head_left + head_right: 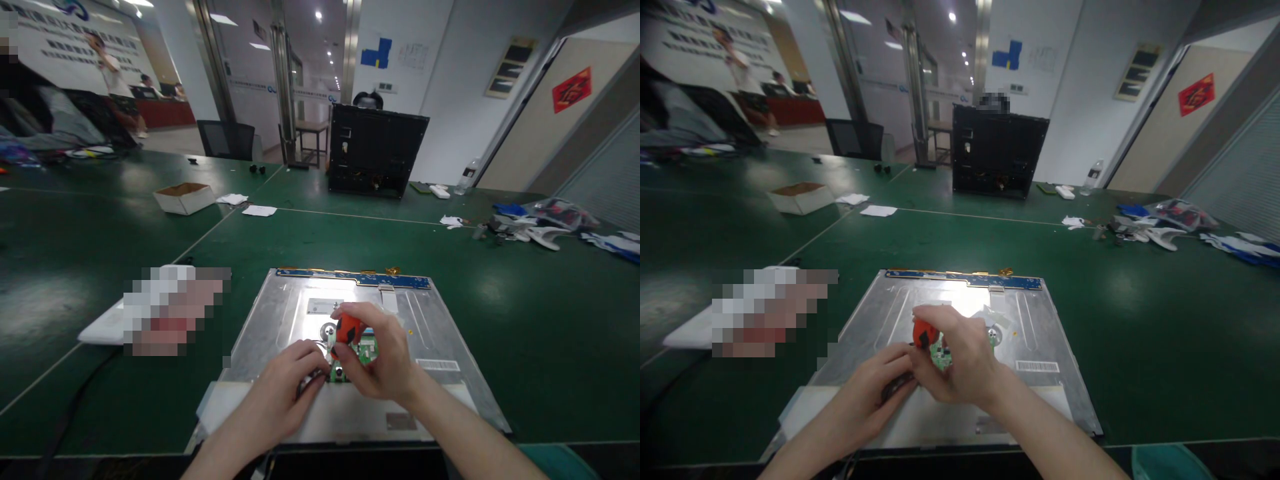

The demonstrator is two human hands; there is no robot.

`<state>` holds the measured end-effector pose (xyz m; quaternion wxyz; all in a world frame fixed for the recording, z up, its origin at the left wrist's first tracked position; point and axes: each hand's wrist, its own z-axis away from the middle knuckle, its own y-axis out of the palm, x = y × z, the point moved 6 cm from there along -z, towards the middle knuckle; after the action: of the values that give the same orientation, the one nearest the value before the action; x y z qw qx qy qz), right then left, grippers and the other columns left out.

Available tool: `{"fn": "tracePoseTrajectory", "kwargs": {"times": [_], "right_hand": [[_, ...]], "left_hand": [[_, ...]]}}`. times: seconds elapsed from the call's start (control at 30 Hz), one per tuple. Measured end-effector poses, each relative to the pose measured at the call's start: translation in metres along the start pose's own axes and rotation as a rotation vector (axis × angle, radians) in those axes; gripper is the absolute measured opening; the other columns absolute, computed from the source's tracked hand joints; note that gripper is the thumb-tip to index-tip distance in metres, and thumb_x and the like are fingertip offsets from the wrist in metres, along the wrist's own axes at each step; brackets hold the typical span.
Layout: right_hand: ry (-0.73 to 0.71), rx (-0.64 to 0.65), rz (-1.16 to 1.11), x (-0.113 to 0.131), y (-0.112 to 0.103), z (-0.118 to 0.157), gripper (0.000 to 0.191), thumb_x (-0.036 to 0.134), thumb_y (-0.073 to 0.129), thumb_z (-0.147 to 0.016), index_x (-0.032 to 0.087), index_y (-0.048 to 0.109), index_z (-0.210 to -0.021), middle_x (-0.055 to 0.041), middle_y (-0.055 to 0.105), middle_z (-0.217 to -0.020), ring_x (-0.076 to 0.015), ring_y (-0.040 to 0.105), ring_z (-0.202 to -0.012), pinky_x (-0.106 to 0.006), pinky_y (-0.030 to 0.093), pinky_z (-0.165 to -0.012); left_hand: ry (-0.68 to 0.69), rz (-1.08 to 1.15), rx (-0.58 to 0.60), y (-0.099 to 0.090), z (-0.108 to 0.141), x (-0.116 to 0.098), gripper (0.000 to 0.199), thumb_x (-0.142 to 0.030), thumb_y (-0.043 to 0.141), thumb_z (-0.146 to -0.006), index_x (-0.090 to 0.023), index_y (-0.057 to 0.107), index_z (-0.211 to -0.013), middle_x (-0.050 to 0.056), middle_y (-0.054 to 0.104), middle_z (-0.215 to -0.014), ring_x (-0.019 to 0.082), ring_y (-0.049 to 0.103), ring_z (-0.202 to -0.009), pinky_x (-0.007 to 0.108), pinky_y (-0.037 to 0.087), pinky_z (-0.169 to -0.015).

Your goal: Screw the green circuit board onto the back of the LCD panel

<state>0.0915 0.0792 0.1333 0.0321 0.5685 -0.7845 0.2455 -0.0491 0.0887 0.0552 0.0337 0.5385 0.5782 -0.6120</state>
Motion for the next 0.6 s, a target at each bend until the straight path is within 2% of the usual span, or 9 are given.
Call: {"fn": "tracePoseTrajectory", "kwargs": {"times": [0.13, 0.33, 0.6], "right_hand": [[-0.038, -0.023, 0.003, 0.0, -0.0011, -0.0002, 0.043, 0.027, 0.062, -0.09, 0.022, 0.048, -0.131, -0.0063, 0.065, -0.093, -0.0179, 0.066, -0.082, -0.029, 0.057, -0.065], [0.025, -0.016, 0.08, -0.001, -0.0023, -0.001, 0.048, 0.022, 0.062, -0.089, 0.028, 0.052, -0.135, -0.0049, 0.06, -0.099, -0.0155, 0.064, -0.079, -0.026, 0.056, -0.058], [0.025, 0.015, 0.029, 0.0008, -0.0005, -0.0018, 0.055, 0.014, 0.052, -0.085, 0.02, 0.044, -0.138, -0.0084, 0.066, -0.101, -0.0182, 0.065, -0.081, -0.029, 0.058, -0.059]], "left_hand": [[0.007, 0.006, -0.004, 0.0009, 0.0008, 0.001, 0.023, -0.01, 0.045, -0.091, -0.022, 0.065, -0.096, 0.005, 0.064, -0.099, 0.02, 0.062, -0.09, 0.031, 0.051, -0.077], [-0.014, 0.01, -0.001, 0.0009, 0.0007, 0.0011, 0.02, -0.012, 0.046, -0.09, -0.022, 0.064, -0.092, 0.005, 0.064, -0.1, 0.02, 0.06, -0.092, 0.033, 0.051, -0.082], [-0.034, 0.004, 0.016, -0.0003, -0.001, -0.0006, 0.018, -0.014, 0.048, -0.09, -0.021, 0.064, -0.094, 0.006, 0.063, -0.1, 0.021, 0.061, -0.091, 0.032, 0.05, -0.079]]}}
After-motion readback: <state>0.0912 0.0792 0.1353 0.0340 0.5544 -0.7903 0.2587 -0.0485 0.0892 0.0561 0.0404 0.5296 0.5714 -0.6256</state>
